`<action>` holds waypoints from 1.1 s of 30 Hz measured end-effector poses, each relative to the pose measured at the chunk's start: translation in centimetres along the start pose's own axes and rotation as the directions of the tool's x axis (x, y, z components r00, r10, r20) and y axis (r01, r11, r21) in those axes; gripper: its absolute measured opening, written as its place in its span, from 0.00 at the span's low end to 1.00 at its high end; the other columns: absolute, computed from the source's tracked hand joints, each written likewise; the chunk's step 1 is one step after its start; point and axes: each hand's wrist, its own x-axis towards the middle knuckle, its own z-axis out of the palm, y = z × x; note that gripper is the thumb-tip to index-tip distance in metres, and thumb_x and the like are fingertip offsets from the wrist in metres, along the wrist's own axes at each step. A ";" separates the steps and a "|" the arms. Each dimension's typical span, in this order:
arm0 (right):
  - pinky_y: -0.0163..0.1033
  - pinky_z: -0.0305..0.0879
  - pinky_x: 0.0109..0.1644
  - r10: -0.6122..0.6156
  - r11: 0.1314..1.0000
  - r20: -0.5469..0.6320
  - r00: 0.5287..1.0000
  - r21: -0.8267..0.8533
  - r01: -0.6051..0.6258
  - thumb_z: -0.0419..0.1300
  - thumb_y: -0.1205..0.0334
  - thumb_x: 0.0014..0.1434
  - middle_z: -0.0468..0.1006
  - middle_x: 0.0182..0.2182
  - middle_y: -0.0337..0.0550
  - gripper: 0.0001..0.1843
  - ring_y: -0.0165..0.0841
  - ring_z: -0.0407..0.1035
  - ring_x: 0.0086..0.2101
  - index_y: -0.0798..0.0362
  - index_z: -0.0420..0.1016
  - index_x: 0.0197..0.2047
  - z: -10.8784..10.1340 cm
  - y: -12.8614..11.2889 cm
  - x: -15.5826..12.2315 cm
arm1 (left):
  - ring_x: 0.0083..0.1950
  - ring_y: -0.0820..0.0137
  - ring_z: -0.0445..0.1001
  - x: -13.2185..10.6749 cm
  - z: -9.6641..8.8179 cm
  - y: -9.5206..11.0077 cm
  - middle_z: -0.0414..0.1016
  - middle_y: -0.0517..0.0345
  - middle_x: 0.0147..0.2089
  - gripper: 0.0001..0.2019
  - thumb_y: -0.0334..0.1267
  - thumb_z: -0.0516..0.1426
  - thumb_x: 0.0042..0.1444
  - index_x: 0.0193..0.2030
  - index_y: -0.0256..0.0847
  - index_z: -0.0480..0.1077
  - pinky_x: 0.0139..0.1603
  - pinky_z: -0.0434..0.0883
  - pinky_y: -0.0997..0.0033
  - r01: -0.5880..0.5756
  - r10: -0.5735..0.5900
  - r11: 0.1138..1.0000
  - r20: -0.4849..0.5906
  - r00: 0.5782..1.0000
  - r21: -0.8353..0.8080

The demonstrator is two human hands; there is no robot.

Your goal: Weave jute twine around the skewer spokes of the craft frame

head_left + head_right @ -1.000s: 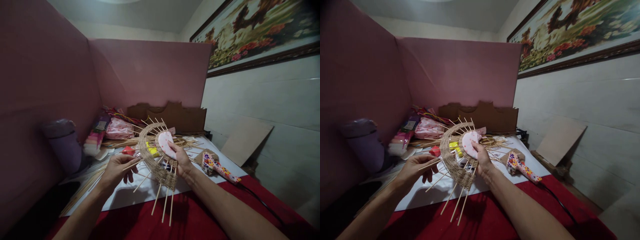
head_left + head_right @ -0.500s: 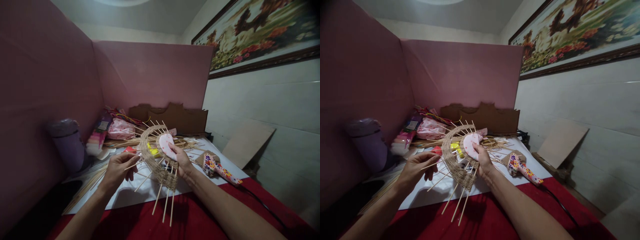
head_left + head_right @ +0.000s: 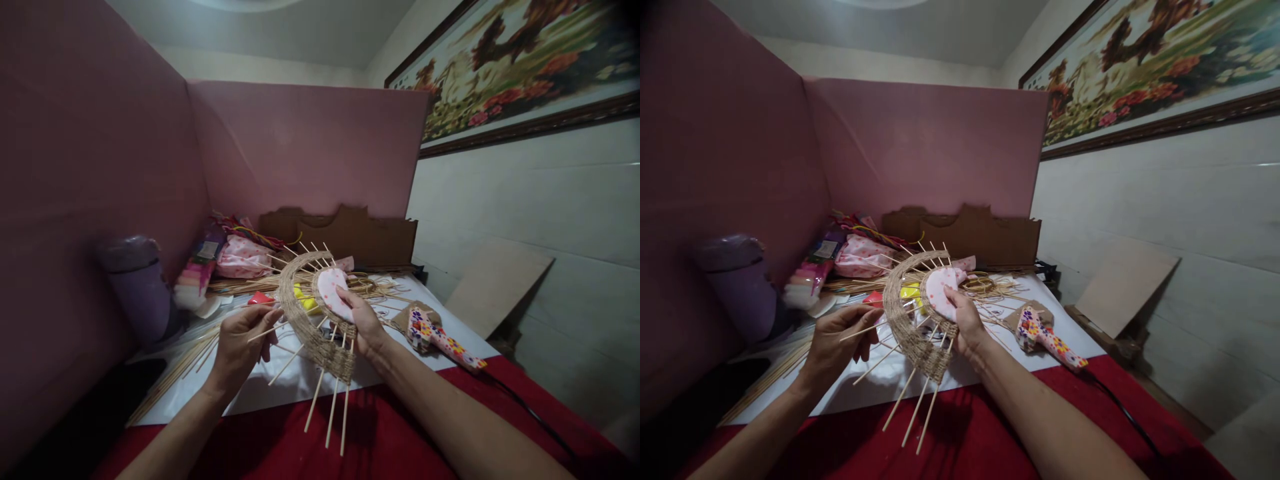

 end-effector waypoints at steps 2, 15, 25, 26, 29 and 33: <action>0.30 0.60 0.12 0.009 1.000 0.004 1.000 -0.005 -0.009 0.49 0.65 0.59 0.74 0.13 0.45 0.14 0.29 0.64 0.10 0.61 0.72 0.30 0.0 0.0 0.0 | 0.12 0.80 0.61 0.0 0.0 0.0 0.66 0.65 0.16 0.12 0.45 0.58 0.52 0.29 0.37 0.70 0.10 0.55 0.80 -0.010 0.010 1.000 -0.001 1.000 0.011; 0.32 0.65 0.17 -0.026 0.998 0.028 0.999 0.056 0.024 0.48 0.67 0.60 0.76 0.16 0.44 0.14 0.29 0.65 0.12 0.64 0.73 0.39 0.0 -0.4 0.1 | 0.11 0.82 0.60 0.0 -0.3 -0.2 0.66 0.66 0.15 0.12 0.43 0.58 0.51 0.26 0.36 0.71 0.10 0.55 0.83 -0.018 0.018 0.998 -0.016 1.000 0.057; 0.33 0.68 0.20 -0.127 0.988 0.026 0.992 0.088 0.124 0.52 0.67 0.57 0.78 0.22 0.45 0.09 0.31 0.70 0.18 0.61 0.72 0.36 -0.4 -0.4 0.3 | 0.10 0.82 0.59 0.3 -0.2 0.0 0.66 0.65 0.14 0.14 0.44 0.59 0.50 0.24 0.34 0.70 0.08 0.53 0.84 0.067 -0.066 0.998 0.045 0.997 -0.018; 0.33 0.69 0.22 -0.139 0.986 0.029 0.990 0.099 0.135 0.53 0.67 0.57 0.79 0.23 0.45 0.08 0.31 0.71 0.19 0.61 0.72 0.36 -0.5 -0.4 0.4 | 0.10 0.82 0.59 0.3 -0.2 0.1 0.66 0.65 0.13 0.14 0.44 0.59 0.50 0.23 0.34 0.70 0.08 0.53 0.84 0.070 -0.069 0.997 0.047 0.996 -0.021; 0.32 0.70 0.26 -0.169 0.978 0.034 0.985 0.126 0.163 0.55 0.67 0.55 0.79 0.24 0.45 0.08 0.30 0.72 0.21 0.61 0.72 0.36 -0.6 -0.4 0.5 | 0.10 0.82 0.58 0.2 -0.3 0.2 0.65 0.65 0.13 0.15 0.44 0.59 0.49 0.21 0.34 0.69 0.08 0.53 0.84 0.081 -0.080 0.996 0.037 0.996 -0.026; 0.30 0.70 0.25 -0.173 0.978 0.042 0.984 0.129 0.166 0.55 0.68 0.55 0.79 0.24 0.45 0.07 0.30 0.72 0.21 0.61 0.73 0.36 -0.6 -0.4 0.4 | 0.10 0.82 0.57 0.2 -0.4 -0.2 0.65 0.65 0.14 0.13 0.44 0.59 0.49 0.23 0.34 0.70 0.09 0.53 0.83 0.051 -0.051 0.998 0.005 0.999 -0.033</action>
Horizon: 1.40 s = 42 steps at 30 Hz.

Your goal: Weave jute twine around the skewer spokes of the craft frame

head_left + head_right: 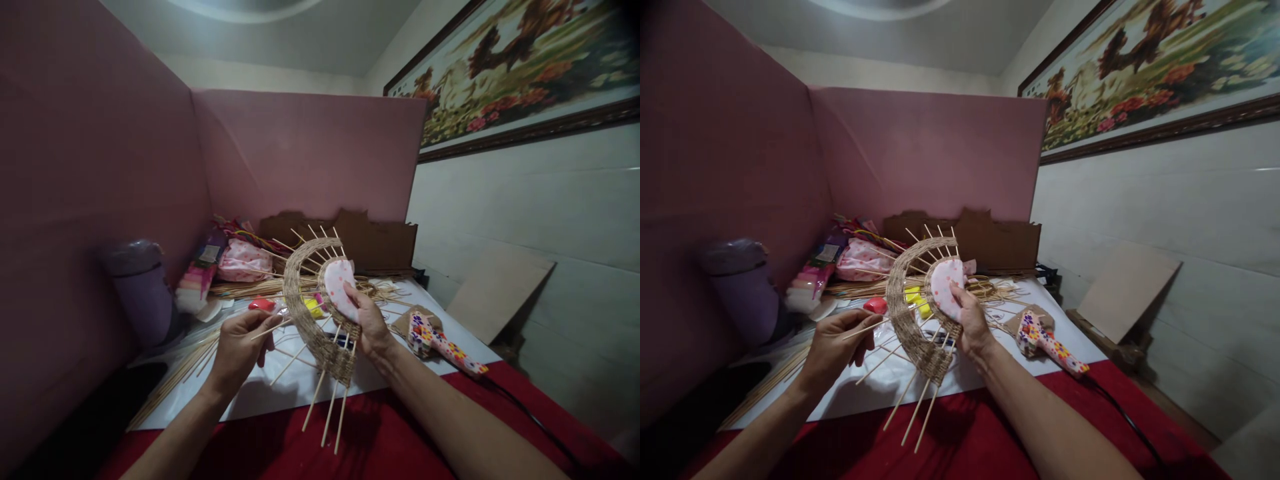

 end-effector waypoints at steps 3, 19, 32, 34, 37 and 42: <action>0.31 0.70 0.24 0.034 0.999 0.001 0.999 0.015 -0.034 0.54 0.68 0.56 0.79 0.25 0.45 0.07 0.30 0.72 0.22 0.61 0.73 0.36 0.3 -0.2 -0.2 | 0.10 0.82 0.58 0.2 -0.2 -0.3 0.66 0.64 0.16 0.13 0.44 0.60 0.48 0.25 0.34 0.72 0.08 0.54 0.82 -0.020 0.020 1.000 0.000 1.000 0.011; 0.32 0.70 0.24 0.113 0.991 0.001 0.994 -0.074 -0.113 0.51 0.70 0.57 0.79 0.21 0.45 0.09 0.30 0.72 0.20 0.61 0.72 0.34 0.3 -0.5 -0.2 | 0.26 0.73 0.70 1.2 -2.8 0.3 0.75 0.60 0.25 0.06 0.38 0.59 0.51 0.28 0.39 0.74 0.29 0.64 0.75 -0.429 0.630 0.661 -0.144 0.763 0.616; 0.33 0.67 0.17 0.188 0.965 0.057 0.980 -0.197 -0.174 0.53 0.69 0.56 0.79 0.21 0.45 0.09 0.32 0.71 0.17 0.61 0.73 0.38 -0.4 -1.1 0.3 | 0.30 0.73 0.70 1.5 -4.3 0.9 0.71 0.59 0.29 0.07 0.38 0.56 0.54 0.34 0.42 0.76 0.32 0.65 0.76 -0.482 0.705 0.466 0.017 0.709 0.742; 0.33 0.66 0.17 0.177 0.959 0.091 0.980 -0.242 -0.150 0.55 0.69 0.54 0.78 0.20 0.45 0.08 0.32 0.70 0.16 0.61 0.73 0.37 -0.8 -1.2 0.5 | 0.30 0.73 0.70 1.7 -4.3 1.0 0.72 0.59 0.29 0.06 0.38 0.58 0.53 0.31 0.41 0.76 0.32 0.65 0.76 -0.478 0.684 0.490 0.019 0.729 0.729; 0.33 0.66 0.19 0.162 0.947 0.125 0.979 -0.298 -0.119 0.56 0.70 0.53 0.78 0.20 0.44 0.07 0.32 0.70 0.16 0.60 0.74 0.35 -1.0 -1.4 0.4 | 0.30 0.72 0.72 1.7 -4.3 1.3 0.75 0.59 0.28 0.06 0.38 0.59 0.51 0.27 0.41 0.75 0.33 0.66 0.75 -0.470 0.636 0.548 0.020 0.771 0.692; 0.32 0.68 0.24 0.141 0.942 0.131 0.981 -0.323 -0.092 0.56 0.68 0.53 0.79 0.22 0.43 0.05 0.31 0.72 0.20 0.59 0.73 0.32 -0.7 -1.7 -0.1 | 0.28 0.71 0.74 1.7 -4.3 1.5 0.79 0.61 0.27 0.03 0.37 0.61 0.48 0.29 0.42 0.77 0.31 0.67 0.77 -0.389 0.521 0.680 -0.037 0.853 0.622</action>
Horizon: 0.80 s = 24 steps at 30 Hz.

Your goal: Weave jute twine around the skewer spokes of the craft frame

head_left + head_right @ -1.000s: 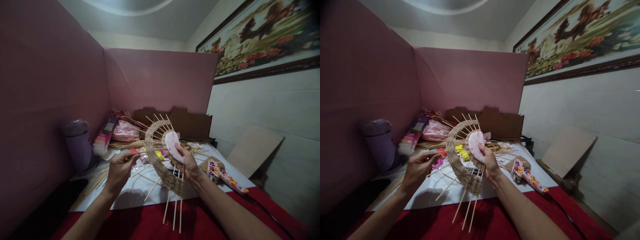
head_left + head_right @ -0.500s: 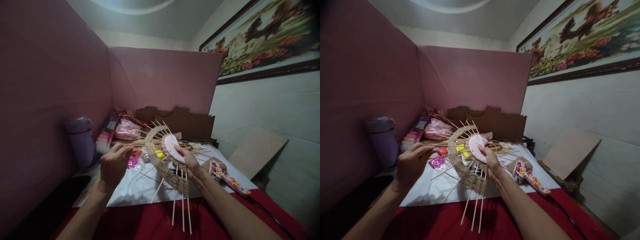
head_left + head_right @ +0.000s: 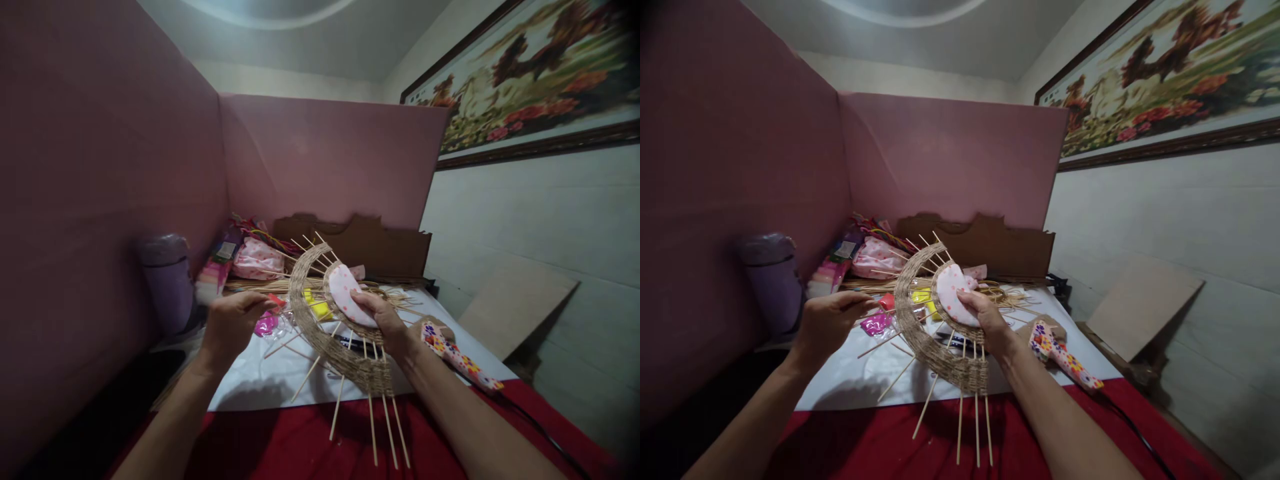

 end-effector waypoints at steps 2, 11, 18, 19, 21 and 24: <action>0.32 0.67 0.23 0.004 1.000 -0.006 1.000 -0.011 -0.004 0.55 0.68 0.53 0.78 0.21 0.43 0.06 0.31 0.71 0.19 0.59 0.73 0.31 0.0 -0.1 0.0 | 0.27 0.71 0.74 0.0 -0.1 0.0 0.79 0.61 0.27 0.04 0.39 0.61 0.47 0.29 0.43 0.77 0.28 0.66 0.77 0.062 -0.060 0.996 0.034 0.998 -0.064; 0.34 0.68 0.23 0.067 0.997 0.054 0.996 0.033 -0.069 0.54 0.66 0.55 0.79 0.22 0.47 0.08 0.34 0.72 0.20 0.60 0.73 0.34 -0.5 0.1 0.1 | 0.19 0.74 0.66 -0.1 -0.2 0.7 0.67 0.62 0.14 0.09 0.42 0.60 0.47 0.30 0.40 0.78 0.15 0.56 0.79 0.183 -0.159 0.966 0.135 0.978 -0.182; 0.36 0.70 0.27 0.082 0.996 0.076 0.994 0.026 -0.084 0.55 0.65 0.54 0.80 0.25 0.47 0.09 0.34 0.74 0.23 0.60 0.73 0.36 -0.5 0.2 -0.2 | 0.22 0.74 0.68 -0.1 0.2 0.9 0.72 0.59 0.19 0.10 0.43 0.59 0.49 0.29 0.38 0.77 0.17 0.58 0.80 0.221 -0.182 0.940 0.166 0.969 -0.258; 0.36 0.70 0.28 0.085 0.996 0.076 0.993 0.031 -0.088 0.55 0.65 0.54 0.80 0.25 0.47 0.09 0.33 0.73 0.22 0.60 0.73 0.36 -0.5 0.1 -0.2 | 0.23 0.74 0.68 -0.1 0.2 0.8 0.73 0.59 0.20 0.10 0.43 0.59 0.49 0.29 0.39 0.77 0.18 0.59 0.80 0.215 -0.175 0.943 0.171 0.970 -0.256; 0.34 0.69 0.28 0.093 0.994 0.082 0.992 0.046 -0.097 0.55 0.65 0.54 0.80 0.26 0.46 0.08 0.32 0.73 0.22 0.60 0.73 0.36 -0.5 0.1 -0.2 | 0.25 0.74 0.69 -0.2 0.3 0.7 0.75 0.58 0.23 0.10 0.43 0.60 0.48 0.29 0.38 0.77 0.21 0.62 0.79 0.200 -0.161 0.947 0.170 0.972 -0.250; 0.33 0.68 0.27 0.099 0.993 0.097 0.990 0.055 -0.105 0.55 0.66 0.54 0.80 0.26 0.46 0.08 0.31 0.72 0.22 0.60 0.73 0.35 -0.5 0.1 -0.2 | 0.27 0.73 0.70 -0.1 0.3 0.6 0.76 0.57 0.26 0.10 0.42 0.59 0.49 0.30 0.38 0.77 0.26 0.64 0.78 0.179 -0.142 0.953 0.161 0.977 -0.245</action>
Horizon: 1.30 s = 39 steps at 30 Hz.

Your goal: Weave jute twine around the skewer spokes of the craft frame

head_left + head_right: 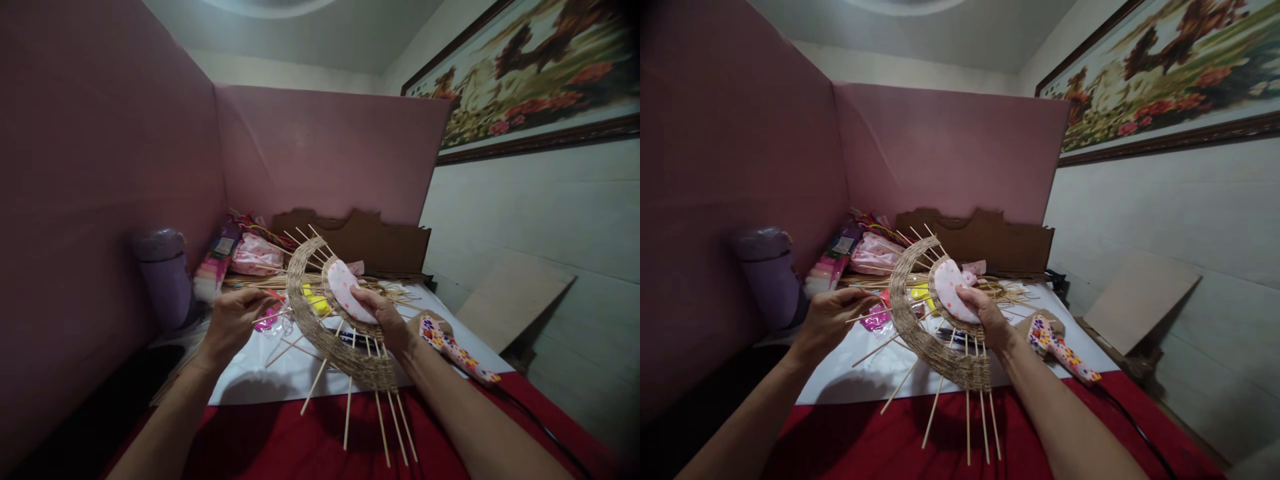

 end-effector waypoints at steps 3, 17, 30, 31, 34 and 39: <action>0.34 0.69 0.27 -0.021 0.999 -0.010 1.000 -0.025 0.021 0.55 0.65 0.54 0.80 0.25 0.46 0.08 0.32 0.73 0.21 0.60 0.73 0.35 0.0 0.0 0.0 | 0.27 0.73 0.69 0.0 -0.1 0.0 0.76 0.57 0.25 0.10 0.42 0.59 0.49 0.30 0.37 0.76 0.26 0.64 0.77 -0.031 0.032 0.998 -0.021 0.999 0.053; 0.32 0.67 0.24 -0.053 0.998 -0.049 0.997 -0.033 0.051 0.56 0.67 0.53 0.79 0.23 0.44 0.06 0.31 0.71 0.20 0.59 0.73 0.33 -0.3 0.1 0.3 | 0.20 0.73 0.65 -0.4 0.0 -0.9 0.71 0.59 0.17 0.15 0.46 0.58 0.50 0.18 0.40 0.72 0.26 0.57 0.75 -0.044 0.202 0.845 -0.242 0.949 0.532; 0.32 0.67 0.22 -0.047 0.996 -0.060 0.997 -0.084 0.042 0.55 0.65 0.54 0.79 0.22 0.44 0.11 0.31 0.71 0.19 0.60 0.73 0.40 0.1 0.1 -0.1 | 0.23 0.72 0.64 -0.2 0.3 -0.4 0.70 0.59 0.19 0.16 0.50 0.57 0.49 0.22 0.40 0.75 0.25 0.56 0.74 0.074 -0.070 0.929 -0.025 0.997 0.363; 0.32 0.67 0.23 -0.043 0.995 -0.059 0.997 -0.093 0.037 0.55 0.65 0.54 0.78 0.22 0.44 0.11 0.31 0.71 0.19 0.60 0.73 0.40 0.1 0.1 -0.1 | 0.23 0.73 0.63 -0.1 0.3 -0.4 0.70 0.59 0.19 0.16 0.51 0.57 0.48 0.22 0.40 0.74 0.25 0.56 0.74 0.095 -0.103 0.951 0.011 0.995 0.293; 0.33 0.68 0.25 -0.019 0.992 -0.039 0.999 -0.123 0.014 0.56 0.64 0.53 0.78 0.21 0.44 0.11 0.31 0.71 0.20 0.60 0.73 0.39 -0.1 0.0 -0.1 | 0.21 0.74 0.61 0.3 0.3 -0.6 0.68 0.61 0.19 0.15 0.50 0.60 0.44 0.22 0.37 0.74 0.23 0.57 0.74 0.237 -0.234 0.971 0.099 0.967 -0.018; 0.31 0.65 0.23 0.019 0.984 -0.040 0.999 -0.175 -0.026 0.59 0.64 0.50 0.77 0.21 0.42 0.08 0.29 0.69 0.19 0.58 0.73 0.33 -0.6 -0.5 0.0 | 0.20 0.77 0.60 0.6 -0.3 -1.0 0.65 0.63 0.16 0.12 0.42 0.64 0.39 0.18 0.35 0.71 0.23 0.59 0.76 0.460 -0.379 0.813 0.274 0.884 -0.357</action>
